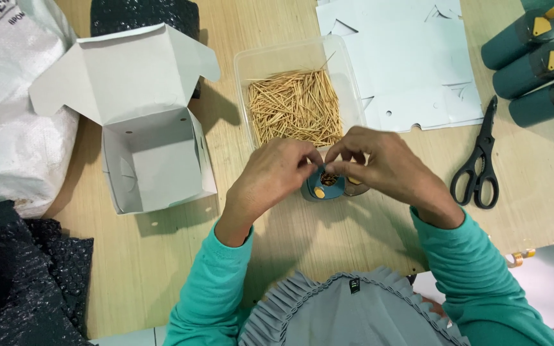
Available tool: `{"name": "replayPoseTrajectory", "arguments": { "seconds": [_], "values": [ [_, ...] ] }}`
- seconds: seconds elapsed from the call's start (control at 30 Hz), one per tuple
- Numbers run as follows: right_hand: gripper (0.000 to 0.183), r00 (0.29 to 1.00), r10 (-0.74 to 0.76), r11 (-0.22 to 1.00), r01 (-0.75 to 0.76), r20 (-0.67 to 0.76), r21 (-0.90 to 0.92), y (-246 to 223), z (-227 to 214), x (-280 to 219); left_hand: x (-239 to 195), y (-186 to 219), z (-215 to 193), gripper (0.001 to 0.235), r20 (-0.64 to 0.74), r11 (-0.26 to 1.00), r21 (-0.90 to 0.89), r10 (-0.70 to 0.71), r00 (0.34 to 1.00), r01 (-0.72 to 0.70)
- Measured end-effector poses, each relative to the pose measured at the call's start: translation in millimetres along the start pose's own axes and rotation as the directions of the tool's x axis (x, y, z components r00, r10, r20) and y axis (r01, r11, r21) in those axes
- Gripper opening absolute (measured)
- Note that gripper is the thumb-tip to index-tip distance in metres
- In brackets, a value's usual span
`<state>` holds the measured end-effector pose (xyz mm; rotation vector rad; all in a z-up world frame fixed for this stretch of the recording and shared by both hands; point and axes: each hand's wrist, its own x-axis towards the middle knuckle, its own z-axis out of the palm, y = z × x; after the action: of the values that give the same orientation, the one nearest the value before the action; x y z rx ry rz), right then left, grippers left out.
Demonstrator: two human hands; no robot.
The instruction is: The person repeatedly picks up wooden sticks from a plastic container, breaks them in half, and places the pieces into a small blue tin. The process is repeated continuously throughout the clip.
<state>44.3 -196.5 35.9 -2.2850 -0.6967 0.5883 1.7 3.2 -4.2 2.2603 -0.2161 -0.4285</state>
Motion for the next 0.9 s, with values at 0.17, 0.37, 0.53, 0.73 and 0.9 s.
{"name": "replayPoseTrajectory", "arguments": {
  "seconds": [0.17, 0.37, 0.53, 0.73, 0.9],
  "values": [
    [0.017, 0.988, -0.085, 0.967, 0.051, -0.127, -0.249, 3.1, -7.6, 34.7, 18.1, -24.1, -6.1, 0.019, -0.297, 0.999, 0.045, 0.012, 0.955, 0.001],
    [0.014, 0.954, -0.260, 0.789, 0.120, -0.151, -0.602, 77.3, 30.5, 121.0, 67.4, -72.9, 29.2, 0.016, -0.326, 0.981, 0.165, -0.039, 0.944, 0.098],
    [0.017, 0.964, -0.233, 0.525, 0.016, -0.126, -0.851, 80.8, 52.4, 158.0, 82.2, -72.1, 27.7, 0.019, -0.353, 0.927, 0.321, -0.076, 0.932, 0.197],
    [0.052, 0.999, -0.042, 0.579, 0.002, -0.028, -0.815, 62.3, 48.3, 157.8, 81.5, -65.6, 23.6, 0.036, -0.414, 0.954, 0.227, -0.088, 0.906, 0.197],
    [0.034, 1.000, -0.013, 0.705, 0.010, 0.001, -0.709, 68.8, 55.5, 158.0, 72.2, -41.9, 8.1, 0.042, -0.486, 0.978, 0.125, -0.087, 0.870, 0.168]
  ]
}}
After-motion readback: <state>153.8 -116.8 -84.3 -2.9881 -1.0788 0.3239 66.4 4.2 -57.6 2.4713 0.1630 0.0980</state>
